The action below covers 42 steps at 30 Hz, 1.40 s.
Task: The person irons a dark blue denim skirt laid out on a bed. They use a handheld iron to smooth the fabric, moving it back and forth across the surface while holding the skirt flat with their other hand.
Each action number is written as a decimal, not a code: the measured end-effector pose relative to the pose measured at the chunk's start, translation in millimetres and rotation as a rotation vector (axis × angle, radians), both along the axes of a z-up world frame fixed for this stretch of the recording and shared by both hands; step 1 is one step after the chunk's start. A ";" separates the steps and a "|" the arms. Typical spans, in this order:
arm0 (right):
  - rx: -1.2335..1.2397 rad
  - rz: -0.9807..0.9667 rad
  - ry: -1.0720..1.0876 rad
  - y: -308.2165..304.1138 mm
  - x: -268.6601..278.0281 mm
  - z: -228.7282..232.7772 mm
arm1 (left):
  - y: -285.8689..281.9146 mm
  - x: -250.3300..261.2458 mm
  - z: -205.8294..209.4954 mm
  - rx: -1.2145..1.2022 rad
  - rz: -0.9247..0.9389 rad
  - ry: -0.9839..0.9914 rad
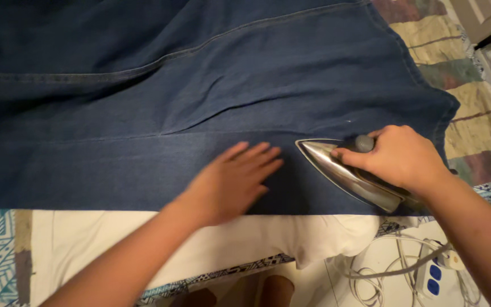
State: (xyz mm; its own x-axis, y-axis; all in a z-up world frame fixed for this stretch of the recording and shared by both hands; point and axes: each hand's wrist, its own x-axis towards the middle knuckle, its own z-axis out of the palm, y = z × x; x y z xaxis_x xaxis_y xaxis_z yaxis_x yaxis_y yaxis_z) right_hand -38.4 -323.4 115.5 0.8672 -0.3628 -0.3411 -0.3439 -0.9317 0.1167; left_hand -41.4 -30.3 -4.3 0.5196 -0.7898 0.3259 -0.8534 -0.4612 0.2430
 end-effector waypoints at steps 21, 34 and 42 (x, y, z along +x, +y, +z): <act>-0.181 0.205 -0.072 -102.5 -40.4 -22.4 | -51.1 9.7 6.7 -0.155 -0.019 0.130; 0.122 -0.081 -0.114 -177.0 -8.9 -14.3 | -54.2 13.6 14.3 -0.107 -0.050 0.202; -0.113 0.200 0.173 -109.2 -47.0 -17.3 | -55.1 24.6 11.2 -0.083 -0.062 0.128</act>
State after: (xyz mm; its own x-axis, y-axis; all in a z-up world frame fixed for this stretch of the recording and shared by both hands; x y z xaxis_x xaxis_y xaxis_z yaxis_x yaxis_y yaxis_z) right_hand -85.3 -432.7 98.3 0.8580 -0.2342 -0.4573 -0.1201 -0.9568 0.2646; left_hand -16.8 -85.5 6.9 0.5123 -0.7947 0.3255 -0.8390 -0.3824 0.3870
